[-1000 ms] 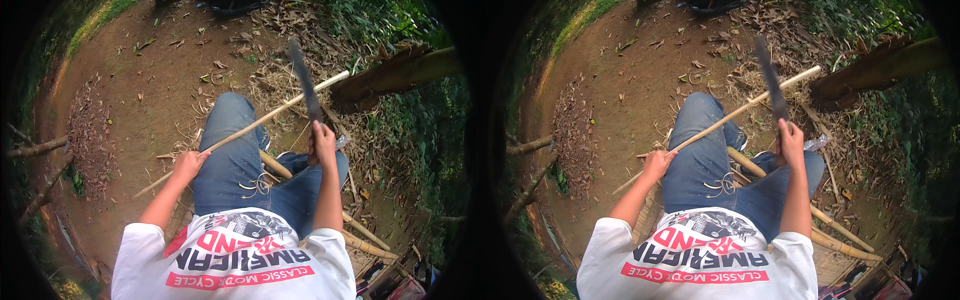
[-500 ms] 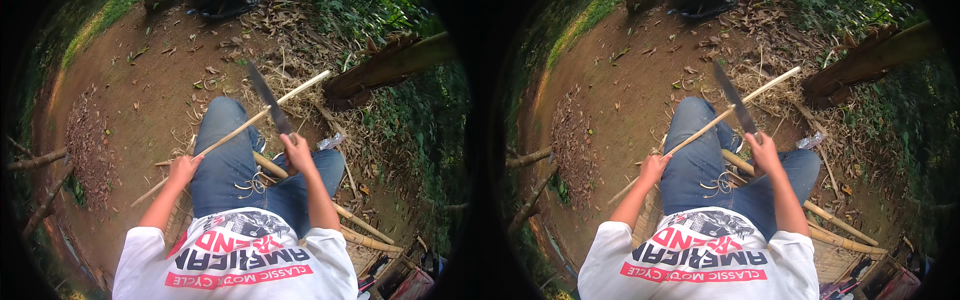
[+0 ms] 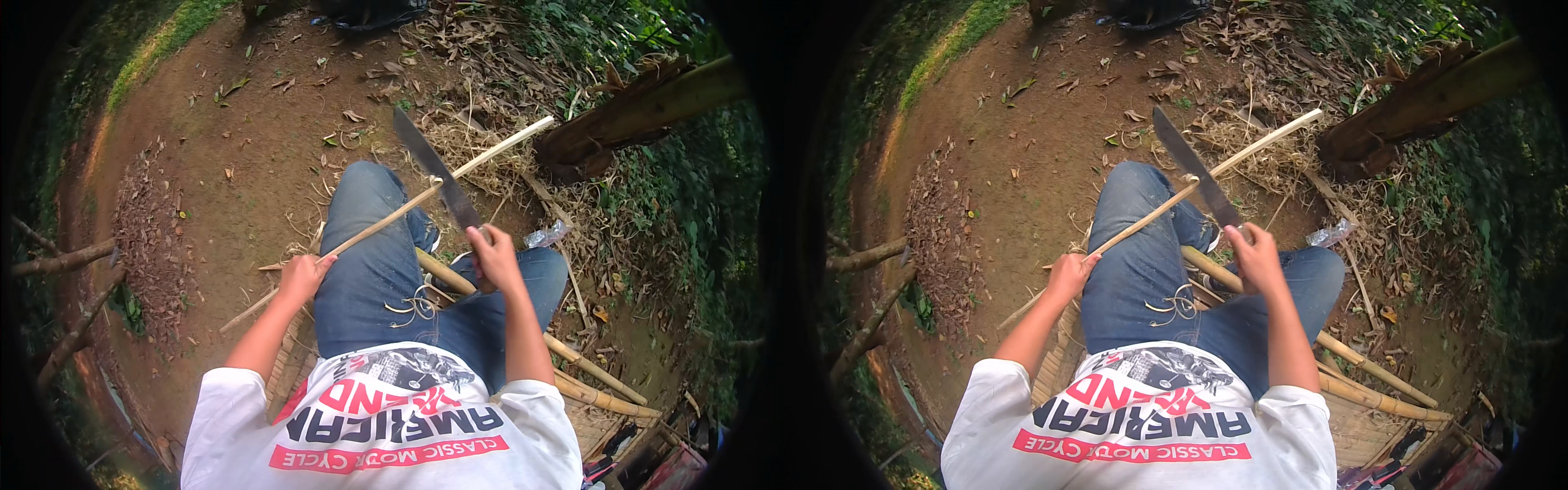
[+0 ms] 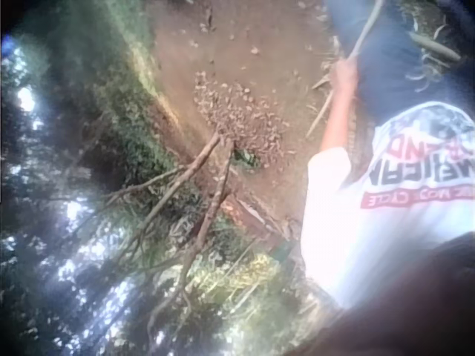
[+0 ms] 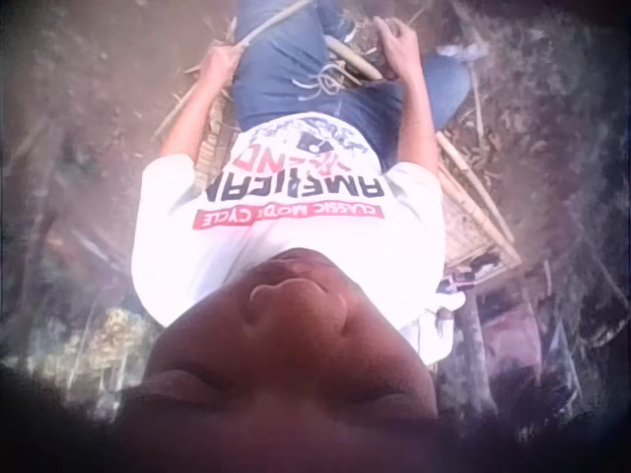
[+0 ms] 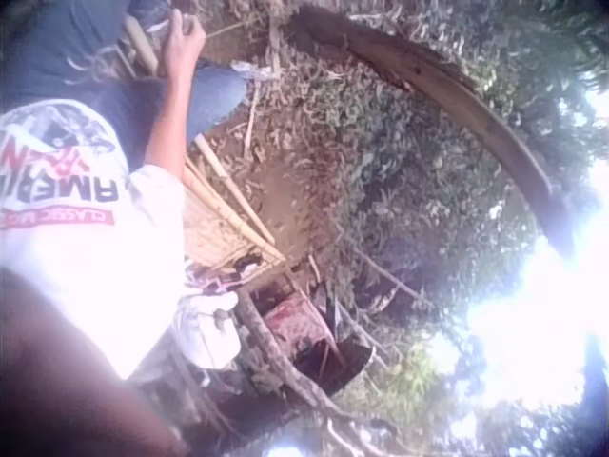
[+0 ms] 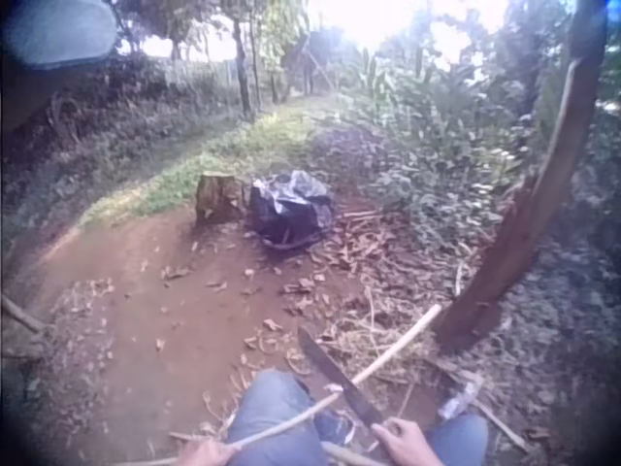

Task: The person is using a machete to shave and peel the outer layer of a long bamboo stick while sitting on a bamboo structure.

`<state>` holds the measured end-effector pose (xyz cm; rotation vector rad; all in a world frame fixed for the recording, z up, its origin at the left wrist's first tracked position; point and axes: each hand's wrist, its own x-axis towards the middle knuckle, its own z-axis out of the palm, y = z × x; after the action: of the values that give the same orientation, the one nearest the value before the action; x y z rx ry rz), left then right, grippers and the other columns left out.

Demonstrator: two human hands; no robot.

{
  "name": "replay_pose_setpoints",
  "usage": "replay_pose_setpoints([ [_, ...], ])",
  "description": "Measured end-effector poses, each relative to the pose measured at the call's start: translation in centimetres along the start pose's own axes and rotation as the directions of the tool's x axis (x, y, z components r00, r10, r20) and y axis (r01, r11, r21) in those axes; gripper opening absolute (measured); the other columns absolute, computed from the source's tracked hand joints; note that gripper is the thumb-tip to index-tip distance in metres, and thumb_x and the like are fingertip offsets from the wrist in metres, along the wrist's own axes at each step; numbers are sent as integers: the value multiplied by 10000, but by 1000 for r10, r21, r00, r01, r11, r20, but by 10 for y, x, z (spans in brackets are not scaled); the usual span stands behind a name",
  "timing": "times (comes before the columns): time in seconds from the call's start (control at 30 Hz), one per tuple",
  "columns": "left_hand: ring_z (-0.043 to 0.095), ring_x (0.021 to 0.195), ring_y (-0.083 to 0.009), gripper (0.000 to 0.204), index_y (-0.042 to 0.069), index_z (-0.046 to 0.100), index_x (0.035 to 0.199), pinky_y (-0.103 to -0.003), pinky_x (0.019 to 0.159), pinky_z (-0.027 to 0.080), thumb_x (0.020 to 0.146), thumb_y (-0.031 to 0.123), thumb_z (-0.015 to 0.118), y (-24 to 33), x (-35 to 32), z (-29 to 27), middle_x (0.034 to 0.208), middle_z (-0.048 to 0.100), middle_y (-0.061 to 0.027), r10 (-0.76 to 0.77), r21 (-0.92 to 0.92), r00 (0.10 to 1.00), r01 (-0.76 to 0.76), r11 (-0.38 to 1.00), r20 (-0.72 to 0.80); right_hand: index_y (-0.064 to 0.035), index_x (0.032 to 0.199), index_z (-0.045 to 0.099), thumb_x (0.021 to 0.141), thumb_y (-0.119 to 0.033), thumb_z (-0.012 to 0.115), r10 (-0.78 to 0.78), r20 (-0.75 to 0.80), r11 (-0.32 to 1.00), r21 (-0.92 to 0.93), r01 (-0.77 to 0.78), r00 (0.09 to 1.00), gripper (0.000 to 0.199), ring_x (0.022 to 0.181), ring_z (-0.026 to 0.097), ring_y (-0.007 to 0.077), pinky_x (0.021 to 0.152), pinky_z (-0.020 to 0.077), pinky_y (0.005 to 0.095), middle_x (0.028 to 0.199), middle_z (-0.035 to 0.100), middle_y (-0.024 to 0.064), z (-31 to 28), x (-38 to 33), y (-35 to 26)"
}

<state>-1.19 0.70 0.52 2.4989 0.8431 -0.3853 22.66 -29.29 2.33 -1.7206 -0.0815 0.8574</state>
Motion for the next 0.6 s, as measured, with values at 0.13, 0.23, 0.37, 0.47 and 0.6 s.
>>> replay_pose_setpoints([
  [0.13,586,616,-455,770,-29,596,608,-494,568,447,911,658,429,9,0,8,584,537,-273,9,-48,999,-12,999,-54,-67,768,521,941,-321,615,-11,-255,977,205,65,967,321,376,463,87,345,358,248,500,482,2,-13,21,-7],
  [0.23,584,609,-455,754,-29,591,613,-493,562,441,919,641,432,9,1,6,585,537,-270,0,-42,1000,-1,999,-21,-48,796,542,927,-329,634,24,-184,995,101,-6,983,323,401,460,87,364,361,265,534,503,5,25,9,-8],
  [0.37,620,645,-443,760,-12,650,651,-496,591,485,904,668,423,1,1,6,617,591,-260,-1,12,1000,1,1000,-11,-31,794,578,908,-350,657,27,51,997,-74,-23,998,347,404,445,91,371,341,286,539,505,-1,24,1,-5],
  [0.47,599,631,-452,749,-19,620,644,-496,573,456,908,656,432,2,0,10,605,563,-263,-6,-34,999,4,999,-37,-45,789,576,921,-343,642,-15,-44,998,-59,13,999,332,389,452,96,366,348,258,518,488,-1,-5,13,-24],
  [0.6,593,637,-456,759,-26,598,633,-496,573,445,904,663,431,1,2,12,606,548,-271,-5,-68,999,3,998,-36,-53,775,514,925,-333,633,-37,-232,991,114,65,972,339,387,466,92,362,364,267,515,495,4,25,13,-11],
])
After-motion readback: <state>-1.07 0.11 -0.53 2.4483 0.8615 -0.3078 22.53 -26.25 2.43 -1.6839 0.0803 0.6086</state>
